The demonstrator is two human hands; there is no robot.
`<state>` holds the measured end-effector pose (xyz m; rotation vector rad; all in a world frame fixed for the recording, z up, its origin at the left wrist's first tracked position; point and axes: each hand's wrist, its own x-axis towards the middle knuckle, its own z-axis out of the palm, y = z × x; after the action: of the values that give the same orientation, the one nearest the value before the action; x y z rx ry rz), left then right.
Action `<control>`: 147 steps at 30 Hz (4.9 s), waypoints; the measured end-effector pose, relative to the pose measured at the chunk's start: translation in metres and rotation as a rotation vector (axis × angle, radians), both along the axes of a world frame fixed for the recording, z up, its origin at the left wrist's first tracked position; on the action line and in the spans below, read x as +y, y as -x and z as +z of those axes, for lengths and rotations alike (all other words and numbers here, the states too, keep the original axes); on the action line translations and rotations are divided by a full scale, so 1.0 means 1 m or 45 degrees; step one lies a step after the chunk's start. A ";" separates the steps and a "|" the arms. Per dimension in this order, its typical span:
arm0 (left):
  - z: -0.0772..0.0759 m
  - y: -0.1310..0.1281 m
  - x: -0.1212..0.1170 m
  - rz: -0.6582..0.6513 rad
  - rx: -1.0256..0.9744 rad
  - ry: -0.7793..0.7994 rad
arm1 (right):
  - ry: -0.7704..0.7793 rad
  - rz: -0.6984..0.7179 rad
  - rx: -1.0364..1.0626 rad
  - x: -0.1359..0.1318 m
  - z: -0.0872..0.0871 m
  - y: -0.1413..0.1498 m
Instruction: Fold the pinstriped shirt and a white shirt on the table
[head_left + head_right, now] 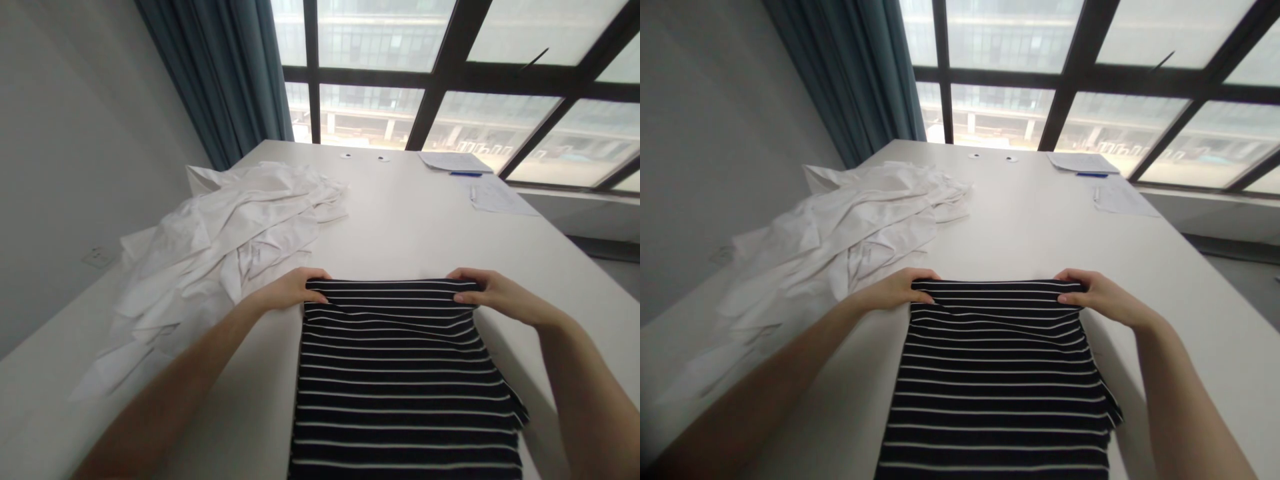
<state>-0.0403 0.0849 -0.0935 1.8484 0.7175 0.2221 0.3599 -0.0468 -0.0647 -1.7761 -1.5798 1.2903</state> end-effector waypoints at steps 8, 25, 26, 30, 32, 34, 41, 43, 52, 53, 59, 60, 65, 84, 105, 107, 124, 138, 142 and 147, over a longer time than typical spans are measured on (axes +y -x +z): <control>0.001 0.003 0.002 -0.040 0.031 -0.112 | -0.016 0.108 -0.021 0.002 -0.001 0.000; -0.013 0.001 0.011 0.150 -0.045 -0.597 | -0.430 0.032 -0.362 0.011 -0.019 0.001; -0.014 0.001 0.010 0.156 -0.049 -0.618 | -0.439 0.034 -0.375 0.011 -0.021 0.000; -0.019 -0.001 0.009 0.163 -0.068 -0.710 | -0.468 0.017 -0.456 0.014 -0.030 0.003; -0.024 -0.001 0.010 0.165 -0.049 -0.752 | -0.484 0.007 -0.490 0.015 -0.033 0.005; -0.028 -0.001 0.010 0.174 -0.016 -0.808 | -0.493 -0.004 -0.505 0.016 -0.036 0.007; -0.032 -0.002 0.008 0.211 0.075 -1.178 | -0.542 0.011 -0.624 0.019 -0.046 0.000; -0.031 -0.004 0.005 0.144 0.080 -1.254 | -0.639 0.046 -0.698 0.020 -0.049 0.000; -0.031 -0.008 -0.001 -0.113 0.169 -1.287 | -0.657 0.154 -1.133 0.018 -0.058 0.014; -0.030 -0.007 -0.001 -0.123 0.201 -1.288 | -0.646 0.131 -1.155 0.017 -0.059 0.013; -0.022 -0.009 -0.008 -0.141 0.291 -1.354 | -0.687 0.079 -1.192 0.016 -0.059 0.015; -0.021 -0.010 -0.012 -0.152 0.279 -1.378 | -0.724 0.094 -1.188 0.016 -0.058 0.020; -0.022 -0.023 -0.029 -0.143 0.223 -1.452 | -0.888 0.246 -1.096 0.018 -0.058 0.063; -0.019 -0.026 -0.034 -0.001 0.592 -1.247 | -0.865 0.306 -1.257 0.014 -0.077 0.102; -0.023 -0.043 -0.052 -0.009 0.408 -1.492 | -0.895 0.319 -1.259 0.012 -0.076 0.103; -0.038 -0.042 -0.052 -0.021 0.376 -1.468 | -0.907 0.316 -1.255 0.012 -0.076 0.103; -0.048 -0.026 -0.050 -0.155 0.471 -1.325 | -0.824 0.214 -1.247 0.000 -0.083 0.082; -0.034 0.021 -0.041 -0.022 0.303 -1.151 | -0.850 -0.015 -1.385 -0.042 -0.087 0.057; -0.021 0.017 -0.010 0.082 0.056 -1.212 | -0.953 0.008 -1.313 -0.042 -0.063 0.097; -0.019 0.002 0.023 0.116 -0.056 -1.123 | -0.959 0.545 -0.850 -0.048 -0.024 0.184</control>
<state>-0.0427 0.1082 -0.1130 2.6259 0.7307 0.7252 0.1761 -0.0951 -0.0886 -1.4502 -2.4659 0.0991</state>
